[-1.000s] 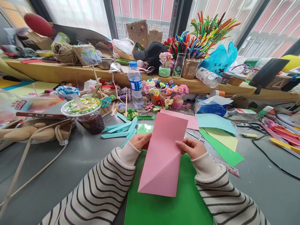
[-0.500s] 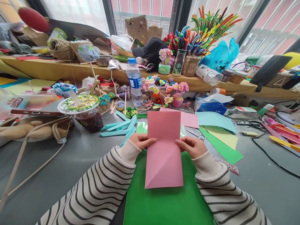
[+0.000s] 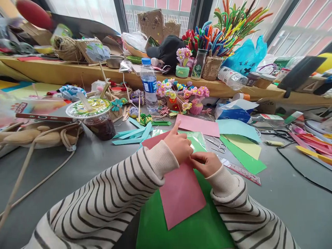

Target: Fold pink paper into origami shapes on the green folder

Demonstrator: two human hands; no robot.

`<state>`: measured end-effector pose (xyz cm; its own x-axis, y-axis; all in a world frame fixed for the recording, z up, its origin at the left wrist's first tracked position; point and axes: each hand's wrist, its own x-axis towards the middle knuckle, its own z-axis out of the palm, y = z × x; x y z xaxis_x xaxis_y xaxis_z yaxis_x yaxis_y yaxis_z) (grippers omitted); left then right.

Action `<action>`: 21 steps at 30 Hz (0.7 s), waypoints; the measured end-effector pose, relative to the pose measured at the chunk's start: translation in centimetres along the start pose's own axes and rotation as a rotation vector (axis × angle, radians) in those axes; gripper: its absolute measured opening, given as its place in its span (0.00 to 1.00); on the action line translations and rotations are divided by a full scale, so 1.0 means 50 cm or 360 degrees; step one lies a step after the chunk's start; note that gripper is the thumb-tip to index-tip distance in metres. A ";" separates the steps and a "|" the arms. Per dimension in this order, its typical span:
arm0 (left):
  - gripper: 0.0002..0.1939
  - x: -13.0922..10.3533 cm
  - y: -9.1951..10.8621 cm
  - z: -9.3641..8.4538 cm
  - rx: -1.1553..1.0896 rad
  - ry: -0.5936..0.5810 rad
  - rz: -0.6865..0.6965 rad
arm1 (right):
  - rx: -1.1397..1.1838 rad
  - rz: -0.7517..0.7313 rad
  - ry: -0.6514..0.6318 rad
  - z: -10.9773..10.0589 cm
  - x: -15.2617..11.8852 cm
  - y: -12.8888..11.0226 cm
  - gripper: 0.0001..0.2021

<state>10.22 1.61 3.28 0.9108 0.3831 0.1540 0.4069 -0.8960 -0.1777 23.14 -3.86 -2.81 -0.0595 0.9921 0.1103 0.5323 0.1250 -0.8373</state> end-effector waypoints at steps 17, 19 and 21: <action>0.09 -0.092 -0.151 -0.016 -0.0649 0.0076 -0.0355 | 0.0408 0.0269 -0.0080 -0.055 0.005 0.021 0.09; 0.08 -0.103 -0.162 -0.021 -0.0725 0.0147 -0.0419 | 0.0489 0.0319 -0.0056 -0.064 0.006 0.027 0.09; 0.09 -0.113 -0.169 -0.029 -0.0824 0.0234 -0.0501 | 0.0526 0.0364 0.0008 -0.071 0.009 0.034 0.10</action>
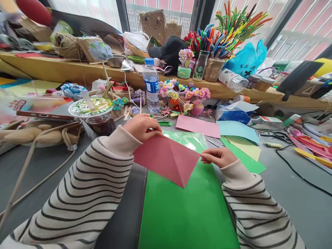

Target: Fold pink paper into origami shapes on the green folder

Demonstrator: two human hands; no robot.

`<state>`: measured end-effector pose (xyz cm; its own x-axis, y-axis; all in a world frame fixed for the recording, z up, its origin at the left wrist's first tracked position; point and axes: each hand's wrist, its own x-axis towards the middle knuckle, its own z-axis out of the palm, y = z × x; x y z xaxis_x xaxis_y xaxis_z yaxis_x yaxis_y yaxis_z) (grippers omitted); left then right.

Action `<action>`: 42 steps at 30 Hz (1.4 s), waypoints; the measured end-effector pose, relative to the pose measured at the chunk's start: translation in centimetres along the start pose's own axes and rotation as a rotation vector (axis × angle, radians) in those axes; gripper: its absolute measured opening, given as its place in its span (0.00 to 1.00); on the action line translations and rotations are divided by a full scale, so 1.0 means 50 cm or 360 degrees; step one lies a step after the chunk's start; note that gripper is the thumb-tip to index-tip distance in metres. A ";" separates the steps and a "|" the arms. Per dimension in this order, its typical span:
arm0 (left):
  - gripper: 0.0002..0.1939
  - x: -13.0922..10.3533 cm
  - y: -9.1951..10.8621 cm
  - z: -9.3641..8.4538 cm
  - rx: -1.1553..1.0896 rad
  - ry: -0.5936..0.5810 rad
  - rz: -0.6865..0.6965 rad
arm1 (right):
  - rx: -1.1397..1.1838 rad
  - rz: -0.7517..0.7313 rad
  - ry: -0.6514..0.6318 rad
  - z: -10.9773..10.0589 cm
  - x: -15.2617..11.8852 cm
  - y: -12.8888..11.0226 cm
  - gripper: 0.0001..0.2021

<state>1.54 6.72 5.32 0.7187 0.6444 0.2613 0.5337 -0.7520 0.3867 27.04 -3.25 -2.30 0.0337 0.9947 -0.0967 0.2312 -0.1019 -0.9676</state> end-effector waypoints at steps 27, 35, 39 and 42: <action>0.10 -0.007 0.047 0.124 -0.1590 -0.0138 -0.0721 | 0.0643 0.0253 0.0079 0.009 -0.004 -0.028 0.13; 0.12 -0.012 0.040 0.161 -0.1571 -0.0208 -0.0771 | 0.0756 0.0338 -0.0105 -0.005 0.003 -0.022 0.12; 0.15 -0.017 0.053 0.159 -0.0978 -0.0110 -0.0612 | 0.0803 0.0333 -0.0114 0.008 0.006 -0.023 0.12; 0.20 -0.022 0.072 0.158 -0.0575 0.0034 -0.0575 | 0.0827 0.0287 -0.0095 0.018 0.007 -0.021 0.11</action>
<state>6.17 2.19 -0.56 0.5056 0.8598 0.0709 0.5557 -0.3874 0.7356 25.91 -2.76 -1.55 -0.0306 0.9623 -0.2702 -0.2839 -0.2676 -0.9207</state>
